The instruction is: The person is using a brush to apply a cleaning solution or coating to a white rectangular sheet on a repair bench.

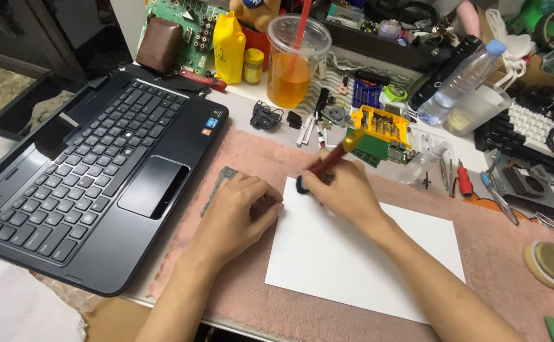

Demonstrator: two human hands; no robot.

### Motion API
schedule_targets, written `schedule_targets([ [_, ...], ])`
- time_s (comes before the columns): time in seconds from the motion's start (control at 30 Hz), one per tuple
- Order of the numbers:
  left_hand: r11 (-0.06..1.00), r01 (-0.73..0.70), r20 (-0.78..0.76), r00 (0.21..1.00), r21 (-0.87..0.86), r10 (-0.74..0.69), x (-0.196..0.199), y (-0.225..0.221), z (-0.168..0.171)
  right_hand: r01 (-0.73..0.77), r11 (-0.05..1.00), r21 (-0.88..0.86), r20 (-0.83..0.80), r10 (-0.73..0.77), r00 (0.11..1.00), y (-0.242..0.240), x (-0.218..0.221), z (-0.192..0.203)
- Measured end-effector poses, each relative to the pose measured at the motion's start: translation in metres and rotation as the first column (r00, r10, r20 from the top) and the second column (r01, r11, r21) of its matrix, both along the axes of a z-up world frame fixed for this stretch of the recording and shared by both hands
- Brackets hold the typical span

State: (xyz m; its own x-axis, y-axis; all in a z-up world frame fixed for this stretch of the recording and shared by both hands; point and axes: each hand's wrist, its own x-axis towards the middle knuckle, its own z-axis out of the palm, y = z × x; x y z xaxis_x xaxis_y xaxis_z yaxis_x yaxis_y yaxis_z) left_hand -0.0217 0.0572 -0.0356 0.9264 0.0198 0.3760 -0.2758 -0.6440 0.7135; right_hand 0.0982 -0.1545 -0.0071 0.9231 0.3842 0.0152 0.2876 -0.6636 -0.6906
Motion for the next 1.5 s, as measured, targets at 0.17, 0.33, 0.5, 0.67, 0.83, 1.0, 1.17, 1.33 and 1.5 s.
schedule_targets([
  [0.17, 0.999, 0.041, -0.057, 0.998, -0.004, -0.041, -0.004, 0.003, 0.011, -0.034, 0.999, 0.04, -0.007, 0.034, 0.999, 0.018, 0.001, 0.001],
  [0.33, 0.999, 0.045, -0.083, 0.996, 0.03, -0.042, -0.002, 0.004, 0.009, 0.045, 0.993, 0.107, -0.024, -0.042, 0.999, -0.019, -0.005, 0.002],
  [0.5, 0.998, 0.039, -0.074, 0.997, 0.054, -0.035, 0.003, 0.008, -0.002, 0.198, 0.978, 0.064, -0.024, -0.196, 0.98, -0.106, -0.008, -0.001],
  [0.67, 0.994, 0.054, -0.057, 0.997, 0.092, -0.049, 0.007, 0.009, -0.012, 0.324, 0.937, 0.134, 0.019, -0.329, 0.944, -0.207, -0.006, -0.006],
  [0.83, 0.992, 0.03, -0.068, 0.997, 0.123, -0.022, 0.008, 0.009, -0.018, 0.452, 0.891, -0.052, -0.066, -0.455, 0.888, -0.245, -0.023, 0.023],
  [1.0, 0.994, 0.006, -0.098, 0.995, 0.113, 0.005, 0.007, 0.007, -0.017, 0.422, 0.899, -0.115, -0.014, -0.426, 0.905, -0.243, -0.026, 0.026],
  [1.17, 0.995, 0.016, -0.066, 0.998, 0.103, -0.009, 0.004, 0.007, -0.016, 0.353, 0.927, -0.13, -0.035, -0.36, 0.932, -0.178, -0.029, 0.017],
  [1.33, 0.999, 0.027, -0.099, 0.995, 0.03, -0.024, 0.005, 0.006, -0.011, 0.138, 0.986, 0.09, -0.14, -0.125, 0.982, -0.071, -0.034, 0.001],
  [1.5, 0.999, 0.048, -0.069, 0.996, -0.008, -0.048, 0.004, 0.008, -0.006, 0.062, 0.987, 0.15, -0.18, -0.034, 0.983, 0.015, -0.048, 0.001],
])
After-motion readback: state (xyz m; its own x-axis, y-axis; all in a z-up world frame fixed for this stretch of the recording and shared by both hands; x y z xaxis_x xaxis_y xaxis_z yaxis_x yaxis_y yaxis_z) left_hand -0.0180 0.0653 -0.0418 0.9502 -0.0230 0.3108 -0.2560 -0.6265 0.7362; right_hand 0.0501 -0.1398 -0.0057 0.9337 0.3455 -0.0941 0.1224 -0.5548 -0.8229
